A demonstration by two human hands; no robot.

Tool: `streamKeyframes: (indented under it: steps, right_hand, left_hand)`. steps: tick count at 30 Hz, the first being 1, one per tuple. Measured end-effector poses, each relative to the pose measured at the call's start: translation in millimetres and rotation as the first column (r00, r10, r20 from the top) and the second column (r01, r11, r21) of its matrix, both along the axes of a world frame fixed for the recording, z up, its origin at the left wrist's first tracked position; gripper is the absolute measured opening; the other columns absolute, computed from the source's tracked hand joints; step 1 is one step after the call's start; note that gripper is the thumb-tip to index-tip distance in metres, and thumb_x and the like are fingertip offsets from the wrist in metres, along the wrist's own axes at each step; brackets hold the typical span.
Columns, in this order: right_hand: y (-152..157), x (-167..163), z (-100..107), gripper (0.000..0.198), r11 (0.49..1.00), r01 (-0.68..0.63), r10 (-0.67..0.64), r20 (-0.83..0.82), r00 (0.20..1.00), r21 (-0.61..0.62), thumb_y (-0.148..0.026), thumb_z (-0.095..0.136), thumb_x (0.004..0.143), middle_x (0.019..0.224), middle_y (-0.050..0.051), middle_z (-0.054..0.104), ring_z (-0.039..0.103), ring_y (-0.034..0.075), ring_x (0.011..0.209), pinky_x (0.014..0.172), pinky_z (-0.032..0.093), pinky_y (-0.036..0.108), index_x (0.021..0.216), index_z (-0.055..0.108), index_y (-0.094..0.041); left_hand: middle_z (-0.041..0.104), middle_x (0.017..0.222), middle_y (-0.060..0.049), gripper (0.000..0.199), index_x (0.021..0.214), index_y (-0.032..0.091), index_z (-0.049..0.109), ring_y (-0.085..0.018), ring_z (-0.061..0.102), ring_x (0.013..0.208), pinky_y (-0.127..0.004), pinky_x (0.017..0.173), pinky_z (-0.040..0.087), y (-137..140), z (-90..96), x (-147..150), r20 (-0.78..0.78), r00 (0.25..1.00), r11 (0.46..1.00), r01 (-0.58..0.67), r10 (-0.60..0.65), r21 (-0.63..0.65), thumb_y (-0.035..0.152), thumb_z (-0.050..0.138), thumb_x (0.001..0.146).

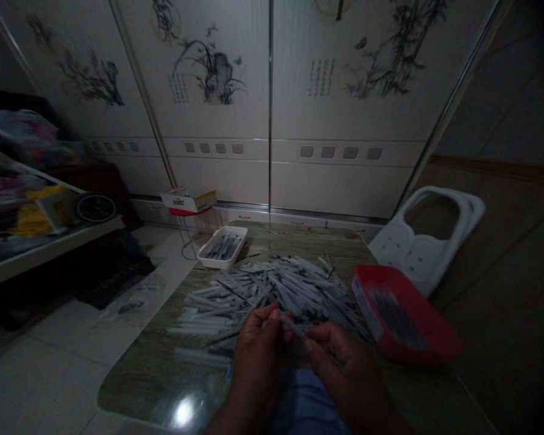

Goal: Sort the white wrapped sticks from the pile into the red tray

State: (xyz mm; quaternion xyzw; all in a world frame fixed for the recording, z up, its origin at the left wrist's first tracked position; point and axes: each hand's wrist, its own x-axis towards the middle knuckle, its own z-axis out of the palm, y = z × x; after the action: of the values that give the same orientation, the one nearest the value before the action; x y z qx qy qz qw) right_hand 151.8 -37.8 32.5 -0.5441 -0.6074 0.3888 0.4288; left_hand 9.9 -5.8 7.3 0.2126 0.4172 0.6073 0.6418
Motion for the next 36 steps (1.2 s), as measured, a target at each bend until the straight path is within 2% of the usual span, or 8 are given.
streamKeyframes:
  steps: [5, 12, 15, 19, 22, 25, 29, 36]
  right_hand:
    - [0.9, -7.2, 3.0, 0.021, 0.999, 0.036, -0.037, -0.094, 0.995, -0.010, -0.036, 0.059, 0.089, 0.094, 0.006, 0.076, 0.071, 0.023, 0.088, 0.076, 0.052, 0.030, 0.095, 0.073, -0.021]
    - [3.8, 6.4, 15.0, 0.023, 0.993, 0.080, -0.088, -0.091, 0.992, -0.090, -0.037, 0.057, 0.088, 0.073, 0.000, 0.068, 0.062, 0.018, 0.066, 0.058, 0.046, 0.026, 0.097, 0.072, -0.021]
    - [8.3, 27.7, 19.8, 0.028, 0.969, 0.244, -0.248, -0.116, 0.962, -0.046, -0.042, 0.060, 0.087, 0.080, 0.004, 0.070, 0.065, 0.021, 0.074, 0.063, 0.050, 0.029, 0.099, 0.072, -0.020]
    - [15.7, 72.8, 21.6, 0.043, 0.823, 0.566, -0.561, -0.088, 0.823, 0.054, -0.051, 0.065, 0.082, 0.088, 0.007, 0.073, 0.068, 0.024, 0.080, 0.066, 0.051, 0.031, 0.109, 0.071, -0.018]
    - [20.4, 109.6, 16.2, 0.042, 0.687, 0.712, -0.726, 0.101, 0.680, 0.147, -0.050, 0.061, 0.084, 0.095, 0.008, 0.075, 0.068, 0.026, 0.084, 0.069, 0.050, 0.033, 0.111, 0.072, -0.020]
    - [24.6, 137.9, 5.0, 0.039, 0.644, 0.741, -0.750, 0.353, 0.560, 0.192, -0.048, 0.054, 0.088, 0.103, 0.009, 0.075, 0.069, 0.027, 0.086, 0.069, 0.048, 0.034, 0.113, 0.071, -0.023]
    - [27.9, 155.6, -7.2, 0.042, 0.691, 0.698, -0.660, 0.561, 0.500, 0.191, -0.046, 0.045, 0.092, 0.106, 0.013, 0.075, 0.069, 0.028, 0.084, 0.064, 0.044, 0.033, 0.116, 0.071, -0.023]
    - [25.8, 158.5, -11.7, 0.033, 0.757, 0.625, -0.599, 0.586, 0.545, 0.192, -0.039, 0.052, 0.087, 0.093, 0.009, 0.078, 0.069, 0.024, 0.074, 0.059, 0.040, 0.030, 0.105, 0.077, -0.028]
  left_hand:
    - [0.074, 0.095, -0.007, 0.046, 0.111, 0.019, 0.058, -0.010, 0.062, 0.063, -0.024, 0.062, 0.051, 6.7, -0.2, -5.9, -0.010, 1.000, 1.000, -0.005, 0.005, 0.012, 0.037, 0.082, 0.076]
    - [0.075, 0.108, -0.010, 0.060, 0.128, 0.022, 0.055, -0.014, 0.070, 0.073, -0.027, 0.072, 0.057, 12.8, 3.1, -19.1, -0.067, 0.998, 0.998, -0.017, 0.021, 0.060, 0.035, 0.082, 0.077]
    - [0.075, 0.111, -0.012, 0.063, 0.133, 0.023, 0.053, -0.020, 0.074, 0.091, -0.030, 0.080, 0.059, 12.4, 5.3, -22.5, -0.111, 0.994, 0.999, -0.022, 0.026, 0.041, 0.034, 0.082, 0.078]
    - [0.076, 0.109, -0.013, 0.053, 0.125, 0.019, 0.058, -0.021, 0.075, 0.091, -0.030, 0.078, 0.060, 14.3, 6.1, -28.4, -0.149, 0.985, 0.996, -0.083, 0.084, 0.010, 0.031, 0.081, 0.078]
    - [0.077, 0.106, -0.013, 0.046, 0.120, 0.018, 0.060, -0.021, 0.075, 0.090, -0.029, 0.077, 0.060, 16.4, 4.2, -32.0, -0.169, 0.979, 0.994, -0.112, 0.110, -0.001, 0.027, 0.079, 0.079]
    - [0.077, 0.106, -0.011, 0.041, 0.118, 0.019, 0.062, -0.019, 0.075, 0.088, -0.026, 0.076, 0.060, 18.2, 0.8, -33.6, -0.191, 0.976, 0.994, -0.110, 0.107, -0.005, 0.026, 0.078, 0.081]
    - [0.077, 0.105, -0.009, 0.038, 0.115, 0.021, 0.064, -0.018, 0.075, 0.090, -0.026, 0.076, 0.061, 20.0, -2.4, -34.4, -0.193, 0.976, 0.995, -0.102, 0.100, -0.002, 0.024, 0.078, 0.080]
    - [0.078, 0.102, -0.010, 0.044, 0.114, 0.019, 0.064, -0.019, 0.076, 0.085, -0.026, 0.072, 0.061, 21.7, -3.8, -35.8, -0.181, 0.977, 0.993, -0.119, 0.114, -0.014, 0.025, 0.082, 0.075]
